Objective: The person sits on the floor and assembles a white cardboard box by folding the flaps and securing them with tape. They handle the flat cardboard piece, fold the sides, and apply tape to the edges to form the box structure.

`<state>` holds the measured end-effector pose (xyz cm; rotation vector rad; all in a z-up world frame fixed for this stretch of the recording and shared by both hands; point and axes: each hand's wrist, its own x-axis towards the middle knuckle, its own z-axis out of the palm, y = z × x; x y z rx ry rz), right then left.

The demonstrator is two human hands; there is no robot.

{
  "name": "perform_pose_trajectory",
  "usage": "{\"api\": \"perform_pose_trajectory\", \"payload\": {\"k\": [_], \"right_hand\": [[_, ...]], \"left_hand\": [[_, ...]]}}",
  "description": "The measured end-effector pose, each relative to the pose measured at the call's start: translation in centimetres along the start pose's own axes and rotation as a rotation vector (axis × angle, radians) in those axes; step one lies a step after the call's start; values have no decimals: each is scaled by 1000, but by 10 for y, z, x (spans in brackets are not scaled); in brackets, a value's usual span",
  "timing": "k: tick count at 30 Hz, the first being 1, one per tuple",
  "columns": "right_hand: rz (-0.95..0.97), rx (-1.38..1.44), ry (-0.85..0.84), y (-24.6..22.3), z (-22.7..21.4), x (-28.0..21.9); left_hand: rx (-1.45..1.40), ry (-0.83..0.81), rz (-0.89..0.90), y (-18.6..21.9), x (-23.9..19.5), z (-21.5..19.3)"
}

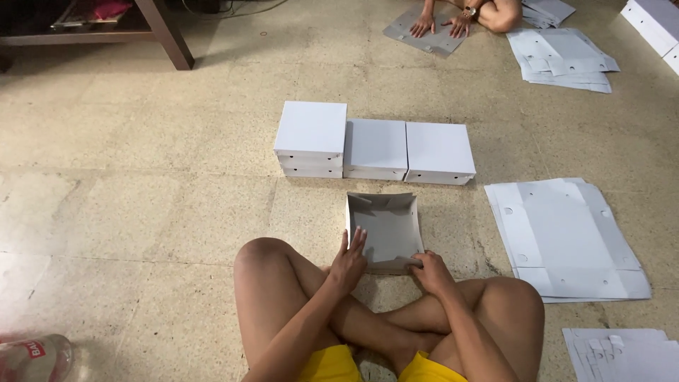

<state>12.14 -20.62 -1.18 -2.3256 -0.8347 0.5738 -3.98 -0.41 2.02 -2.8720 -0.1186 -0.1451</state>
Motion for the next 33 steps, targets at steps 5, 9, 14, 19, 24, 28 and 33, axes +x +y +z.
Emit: {"api": "perform_pose_trajectory", "payload": {"k": [5, 9, 14, 19, 24, 28, 33], "right_hand": [[132, 335, 56, -121, -54, -42], [190, 320, 180, -54, -23, -17], [462, 270, 159, -58, -13, -8], [789, 443, 172, -100, -9, -11], [690, 1114, 114, -158, 4, -65], [770, 1012, 175, -128, 29, -71], [717, 984, 35, -141, 1, -66]], "left_hand": [[-350, -99, 61, 31, -4, 27], [-514, -377, 261, 35, -2, 24], [-554, -446, 257, 39, 11, 25], [-556, -366, 232, 46, 17, 35], [-878, -473, 228, 32, 7, -14], [-713, -572, 254, 41, 25, -12], [-710, -653, 267, 41, 34, 2]]}}
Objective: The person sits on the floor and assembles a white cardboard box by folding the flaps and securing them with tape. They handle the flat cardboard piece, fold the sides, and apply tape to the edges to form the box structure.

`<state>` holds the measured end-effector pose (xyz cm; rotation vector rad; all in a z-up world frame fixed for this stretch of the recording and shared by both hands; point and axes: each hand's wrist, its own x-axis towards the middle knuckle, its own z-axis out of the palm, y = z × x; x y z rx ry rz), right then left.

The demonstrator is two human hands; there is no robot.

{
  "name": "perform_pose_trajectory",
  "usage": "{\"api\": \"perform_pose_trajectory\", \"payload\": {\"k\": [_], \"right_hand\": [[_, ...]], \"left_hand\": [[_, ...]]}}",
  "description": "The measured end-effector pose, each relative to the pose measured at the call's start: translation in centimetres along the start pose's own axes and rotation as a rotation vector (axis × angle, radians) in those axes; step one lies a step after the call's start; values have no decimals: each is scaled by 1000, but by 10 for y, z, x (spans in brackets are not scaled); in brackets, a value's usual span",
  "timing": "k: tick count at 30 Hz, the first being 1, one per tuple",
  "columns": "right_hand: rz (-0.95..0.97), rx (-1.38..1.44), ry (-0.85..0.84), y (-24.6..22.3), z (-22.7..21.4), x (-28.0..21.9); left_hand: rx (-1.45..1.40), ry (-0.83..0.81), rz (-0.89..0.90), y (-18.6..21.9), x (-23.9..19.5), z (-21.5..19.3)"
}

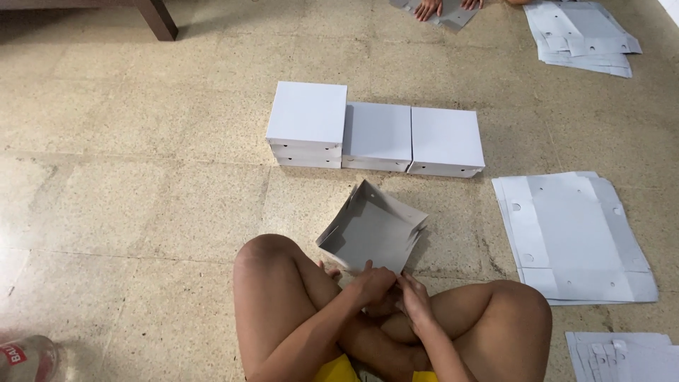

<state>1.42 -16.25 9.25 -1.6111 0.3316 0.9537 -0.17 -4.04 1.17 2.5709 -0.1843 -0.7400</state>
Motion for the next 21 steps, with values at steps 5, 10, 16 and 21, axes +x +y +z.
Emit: {"api": "perform_pose_trajectory", "payload": {"k": [5, 10, 16, 21], "right_hand": [[-92, -235, 60, 30, -15, 43], [-128, -300, -11, 32, -17, 49], [-125, 6, -69, 42, -19, 60], [-118, 10, -59, 61, -18, 75]], "left_hand": [[-34, 95, -29, -4, -3, 10], [-23, 111, -109, -14, 6, 17], [-252, 151, -62, -24, -10, 4], [-209, 98, -65, -11, -35, -9]]}}
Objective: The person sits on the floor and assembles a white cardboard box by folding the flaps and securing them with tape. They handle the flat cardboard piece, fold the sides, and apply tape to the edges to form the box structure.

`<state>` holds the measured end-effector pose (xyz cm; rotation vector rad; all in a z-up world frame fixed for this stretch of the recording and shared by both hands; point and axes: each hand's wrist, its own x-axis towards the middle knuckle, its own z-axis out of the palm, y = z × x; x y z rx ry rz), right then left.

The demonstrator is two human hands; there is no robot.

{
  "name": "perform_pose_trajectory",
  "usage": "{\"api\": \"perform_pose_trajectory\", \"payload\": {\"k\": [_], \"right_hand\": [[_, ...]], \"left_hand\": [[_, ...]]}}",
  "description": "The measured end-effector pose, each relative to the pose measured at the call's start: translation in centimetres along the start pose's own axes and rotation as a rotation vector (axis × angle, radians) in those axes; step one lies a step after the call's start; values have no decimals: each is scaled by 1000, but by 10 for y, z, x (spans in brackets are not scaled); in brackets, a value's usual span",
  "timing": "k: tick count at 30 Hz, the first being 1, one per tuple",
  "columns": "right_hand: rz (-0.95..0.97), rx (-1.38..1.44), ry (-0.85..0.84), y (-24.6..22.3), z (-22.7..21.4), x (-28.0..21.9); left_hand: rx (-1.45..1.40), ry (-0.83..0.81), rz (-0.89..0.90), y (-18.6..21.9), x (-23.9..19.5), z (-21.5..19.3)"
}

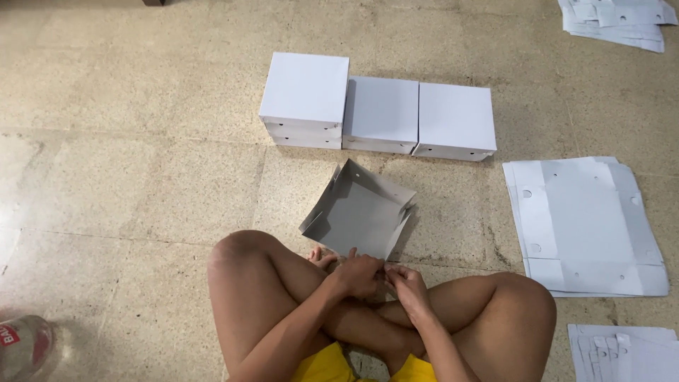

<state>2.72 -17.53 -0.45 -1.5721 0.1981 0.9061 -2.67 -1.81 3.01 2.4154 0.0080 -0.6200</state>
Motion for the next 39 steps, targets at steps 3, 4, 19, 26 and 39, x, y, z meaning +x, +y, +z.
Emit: {"api": "perform_pose_trajectory", "payload": {"k": [3, 4, 19, 26, 39], "right_hand": [[7, 14, 23, -36, 15, -30], [3, 6, 18, -37, 15, -28], [52, 35, 16, -32, 13, -23], [47, 80, 57, -17, 7, -16], [33, 88, 132, -21, 11, -12]], "left_hand": [[-13, 44, 33, 3, 2, -1], [-16, 53, 31, 0, 4, -2], [-18, 127, -3, 4, 23, 6], [32, 63, -114, 4, 35, 9], [-193, 159, -143, -22, 43, 11]]}}
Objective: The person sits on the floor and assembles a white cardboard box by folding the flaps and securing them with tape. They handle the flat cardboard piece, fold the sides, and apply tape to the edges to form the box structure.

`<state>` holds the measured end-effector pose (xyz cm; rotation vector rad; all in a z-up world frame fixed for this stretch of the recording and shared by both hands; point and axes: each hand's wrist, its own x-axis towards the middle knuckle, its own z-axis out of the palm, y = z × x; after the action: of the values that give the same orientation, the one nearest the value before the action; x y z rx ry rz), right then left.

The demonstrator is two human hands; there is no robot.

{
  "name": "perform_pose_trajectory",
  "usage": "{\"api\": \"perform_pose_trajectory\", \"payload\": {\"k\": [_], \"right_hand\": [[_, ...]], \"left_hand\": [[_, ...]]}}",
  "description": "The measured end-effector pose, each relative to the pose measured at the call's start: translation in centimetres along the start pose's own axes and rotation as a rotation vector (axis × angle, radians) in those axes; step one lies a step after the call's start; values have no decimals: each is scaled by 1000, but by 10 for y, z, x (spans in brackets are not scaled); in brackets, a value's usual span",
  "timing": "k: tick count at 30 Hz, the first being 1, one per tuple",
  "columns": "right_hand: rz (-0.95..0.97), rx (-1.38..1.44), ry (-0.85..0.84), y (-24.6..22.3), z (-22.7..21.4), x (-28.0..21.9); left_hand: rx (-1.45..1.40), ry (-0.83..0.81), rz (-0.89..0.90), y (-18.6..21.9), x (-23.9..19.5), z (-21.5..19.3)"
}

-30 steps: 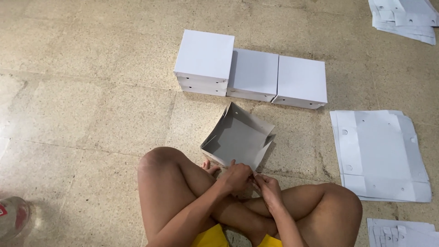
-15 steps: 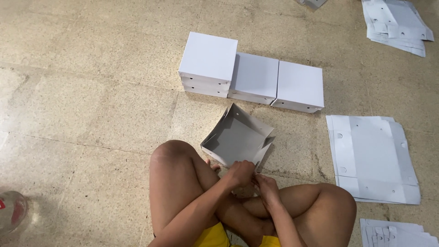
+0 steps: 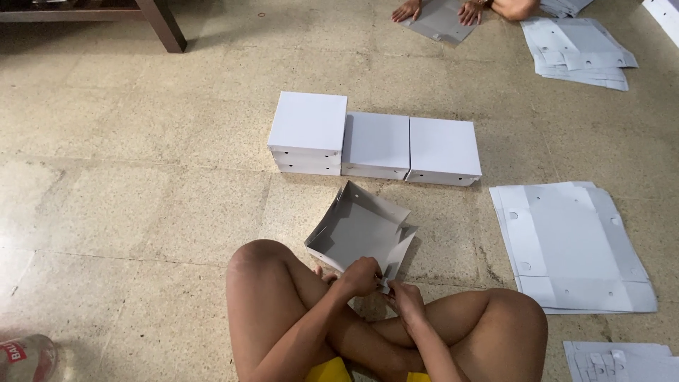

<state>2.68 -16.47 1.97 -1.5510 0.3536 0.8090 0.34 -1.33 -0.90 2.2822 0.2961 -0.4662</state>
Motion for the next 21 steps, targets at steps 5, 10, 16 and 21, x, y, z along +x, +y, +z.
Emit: {"api": "perform_pose_trajectory", "payload": {"k": [5, 10, 16, 21], "right_hand": [[-69, -264, -122, 38, -19, 50], [-48, -328, -247, 61, -16, 65], [-61, -385, -205, 20, -15, 31], [-106, -396, -127, 12, -11, 30]], "left_hand": [[-184, 66, 151, 3, -40, -31], [-105, 53, 80, 5, -42, -32], [-138, 53, 73, 5, -27, -26], [-71, 53, 70, 3, -15, -20]]}}
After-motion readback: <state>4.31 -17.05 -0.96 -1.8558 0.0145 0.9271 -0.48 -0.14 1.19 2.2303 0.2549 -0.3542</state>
